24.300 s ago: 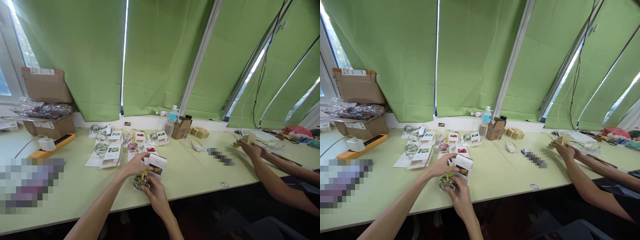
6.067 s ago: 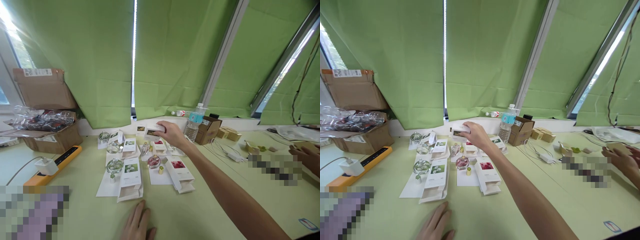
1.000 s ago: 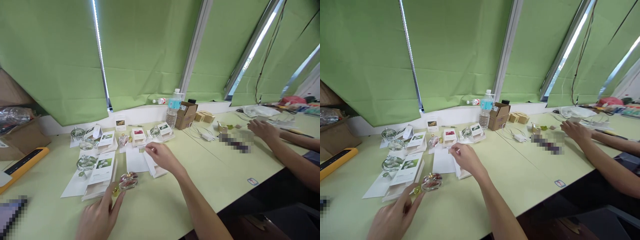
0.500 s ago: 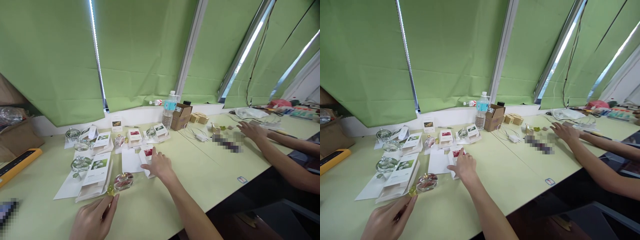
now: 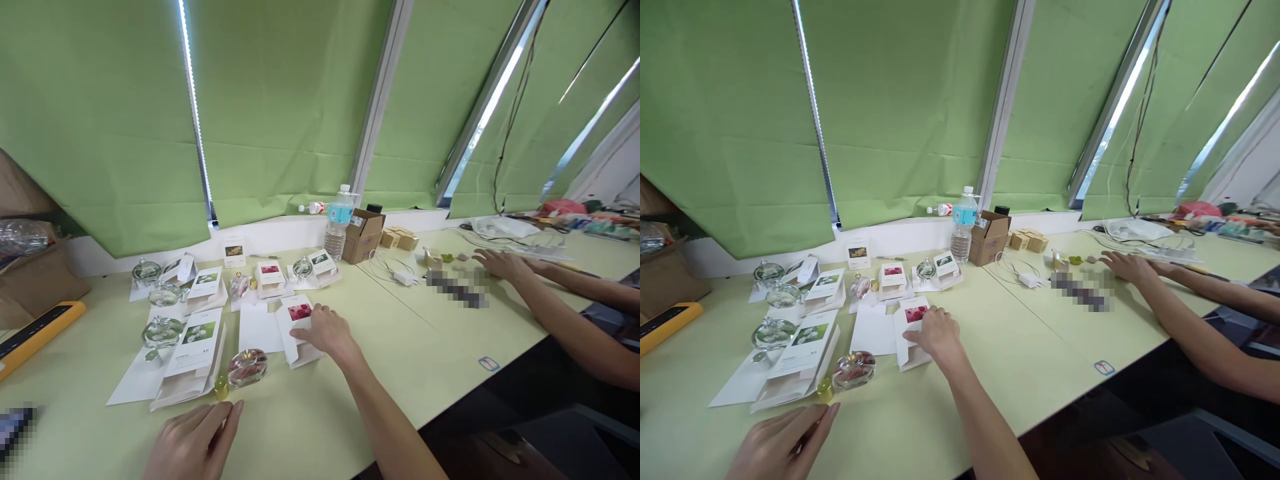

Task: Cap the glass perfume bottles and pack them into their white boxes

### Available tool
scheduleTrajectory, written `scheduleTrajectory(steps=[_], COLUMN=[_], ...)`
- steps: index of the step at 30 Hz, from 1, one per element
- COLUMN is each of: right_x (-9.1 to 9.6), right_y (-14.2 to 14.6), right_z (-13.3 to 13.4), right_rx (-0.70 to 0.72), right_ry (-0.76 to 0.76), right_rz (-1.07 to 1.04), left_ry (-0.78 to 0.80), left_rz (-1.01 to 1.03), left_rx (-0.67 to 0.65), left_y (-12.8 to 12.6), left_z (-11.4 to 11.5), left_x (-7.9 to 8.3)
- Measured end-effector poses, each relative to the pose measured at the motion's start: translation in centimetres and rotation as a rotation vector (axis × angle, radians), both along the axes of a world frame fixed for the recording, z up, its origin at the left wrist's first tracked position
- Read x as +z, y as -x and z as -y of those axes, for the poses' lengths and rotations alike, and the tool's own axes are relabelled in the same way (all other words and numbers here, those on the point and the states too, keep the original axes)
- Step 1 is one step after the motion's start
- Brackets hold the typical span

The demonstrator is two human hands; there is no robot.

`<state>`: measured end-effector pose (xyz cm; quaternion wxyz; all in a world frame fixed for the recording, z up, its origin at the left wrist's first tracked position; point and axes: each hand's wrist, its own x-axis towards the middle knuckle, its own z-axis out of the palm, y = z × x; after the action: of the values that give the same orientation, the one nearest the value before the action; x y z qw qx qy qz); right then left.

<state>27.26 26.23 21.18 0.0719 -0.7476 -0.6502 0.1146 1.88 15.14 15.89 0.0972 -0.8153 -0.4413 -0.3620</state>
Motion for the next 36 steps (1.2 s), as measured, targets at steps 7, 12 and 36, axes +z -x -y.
scheduleTrajectory(steps=[7,12,36], right_x=[0.3,0.7,0.7], right_y=[-0.2,-0.6,-2.8], right_z=[0.0,-0.3,-1.6], right_rx=[-0.014,-0.008,0.023], right_ry=[-0.019,0.004,-0.083], right_rz=[0.005,-0.047,-0.568], left_ry=[-0.001,-0.005,0.008], left_rz=[-0.003,-0.006,-0.021], left_rx=[-0.007,-0.012,-0.046], left_y=[-0.2,-0.4,-0.5], left_z=[0.1,0.1,0.3], left_x=[0.2,0.2,0.4])
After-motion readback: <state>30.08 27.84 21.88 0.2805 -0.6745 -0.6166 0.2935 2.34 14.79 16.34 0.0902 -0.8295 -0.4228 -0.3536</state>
